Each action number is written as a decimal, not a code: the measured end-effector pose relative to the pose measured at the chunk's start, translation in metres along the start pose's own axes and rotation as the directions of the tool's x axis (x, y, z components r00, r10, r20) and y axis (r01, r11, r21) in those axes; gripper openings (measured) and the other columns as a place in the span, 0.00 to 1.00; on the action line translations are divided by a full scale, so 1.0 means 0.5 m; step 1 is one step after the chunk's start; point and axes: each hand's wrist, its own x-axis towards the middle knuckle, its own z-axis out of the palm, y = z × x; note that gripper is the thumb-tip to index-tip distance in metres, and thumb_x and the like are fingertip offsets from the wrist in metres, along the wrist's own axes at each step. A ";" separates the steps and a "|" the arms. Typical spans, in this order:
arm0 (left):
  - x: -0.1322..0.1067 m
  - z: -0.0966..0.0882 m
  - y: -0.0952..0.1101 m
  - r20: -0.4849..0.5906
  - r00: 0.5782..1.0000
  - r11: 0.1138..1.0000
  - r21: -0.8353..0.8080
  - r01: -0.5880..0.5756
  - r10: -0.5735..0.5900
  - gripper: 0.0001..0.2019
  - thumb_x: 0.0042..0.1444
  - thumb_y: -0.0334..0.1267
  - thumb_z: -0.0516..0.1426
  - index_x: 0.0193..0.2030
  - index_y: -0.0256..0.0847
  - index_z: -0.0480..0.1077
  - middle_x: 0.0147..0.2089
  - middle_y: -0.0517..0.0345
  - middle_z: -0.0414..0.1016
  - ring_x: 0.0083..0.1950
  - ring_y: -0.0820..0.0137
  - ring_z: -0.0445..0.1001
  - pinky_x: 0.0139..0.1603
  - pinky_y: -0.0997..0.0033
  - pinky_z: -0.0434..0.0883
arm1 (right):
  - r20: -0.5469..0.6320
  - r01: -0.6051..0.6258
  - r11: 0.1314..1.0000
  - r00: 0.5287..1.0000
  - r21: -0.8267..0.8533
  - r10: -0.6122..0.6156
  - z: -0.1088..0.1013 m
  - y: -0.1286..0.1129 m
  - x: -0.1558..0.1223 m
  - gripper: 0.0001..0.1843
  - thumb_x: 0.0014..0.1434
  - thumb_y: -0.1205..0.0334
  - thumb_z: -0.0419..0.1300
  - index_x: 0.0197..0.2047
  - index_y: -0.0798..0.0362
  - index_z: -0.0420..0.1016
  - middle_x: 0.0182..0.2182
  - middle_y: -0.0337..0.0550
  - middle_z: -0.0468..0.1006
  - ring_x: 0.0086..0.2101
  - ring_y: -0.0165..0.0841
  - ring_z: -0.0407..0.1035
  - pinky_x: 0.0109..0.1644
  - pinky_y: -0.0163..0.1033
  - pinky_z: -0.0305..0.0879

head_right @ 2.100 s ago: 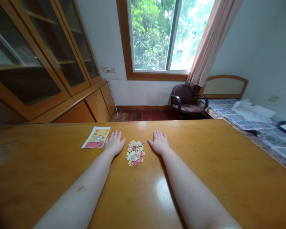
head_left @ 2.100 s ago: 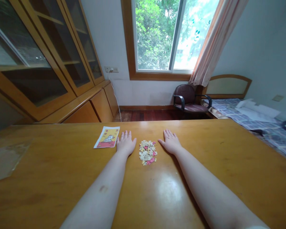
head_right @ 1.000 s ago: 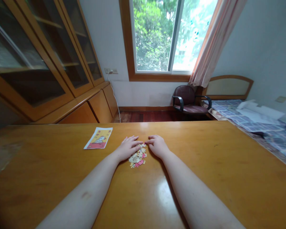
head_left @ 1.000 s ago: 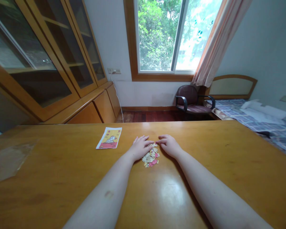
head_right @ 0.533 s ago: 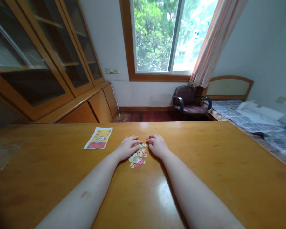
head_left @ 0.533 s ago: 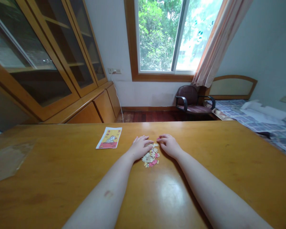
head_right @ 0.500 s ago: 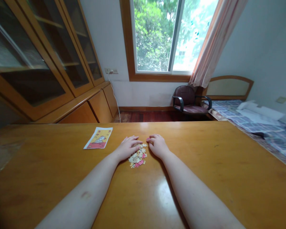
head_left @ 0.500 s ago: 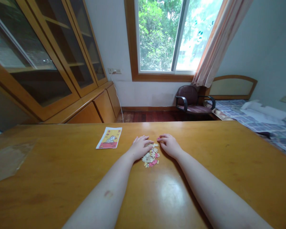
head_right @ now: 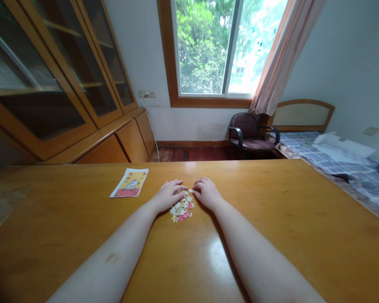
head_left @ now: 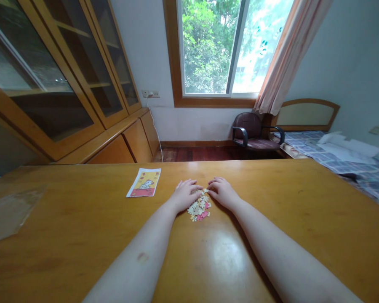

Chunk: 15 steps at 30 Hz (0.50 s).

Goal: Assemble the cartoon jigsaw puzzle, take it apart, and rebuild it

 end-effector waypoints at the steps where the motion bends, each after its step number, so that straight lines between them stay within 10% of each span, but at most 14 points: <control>1: 0.000 0.000 0.000 -0.001 1.000 1.000 0.000 -0.002 0.002 0.20 0.60 0.52 0.49 0.56 0.56 0.71 0.67 0.57 0.61 0.70 0.59 0.52 0.70 0.47 0.45 | -0.013 0.001 1.000 1.000 0.008 -0.001 0.000 0.000 0.000 0.06 0.56 0.61 0.63 0.36 0.51 0.80 0.41 0.45 0.79 0.48 0.36 0.69 0.61 0.44 0.57; 15: -0.002 -0.004 0.006 -0.071 0.997 0.998 -0.066 0.022 -0.027 0.17 0.58 0.47 0.51 0.51 0.48 0.73 0.63 0.55 0.67 0.66 0.60 0.60 0.70 0.51 0.49 | -0.103 -0.221 0.964 0.973 -0.146 0.207 -0.017 -0.006 -0.003 0.09 0.57 0.63 0.59 0.33 0.48 0.83 0.40 0.43 0.79 0.44 0.37 0.68 0.53 0.41 0.61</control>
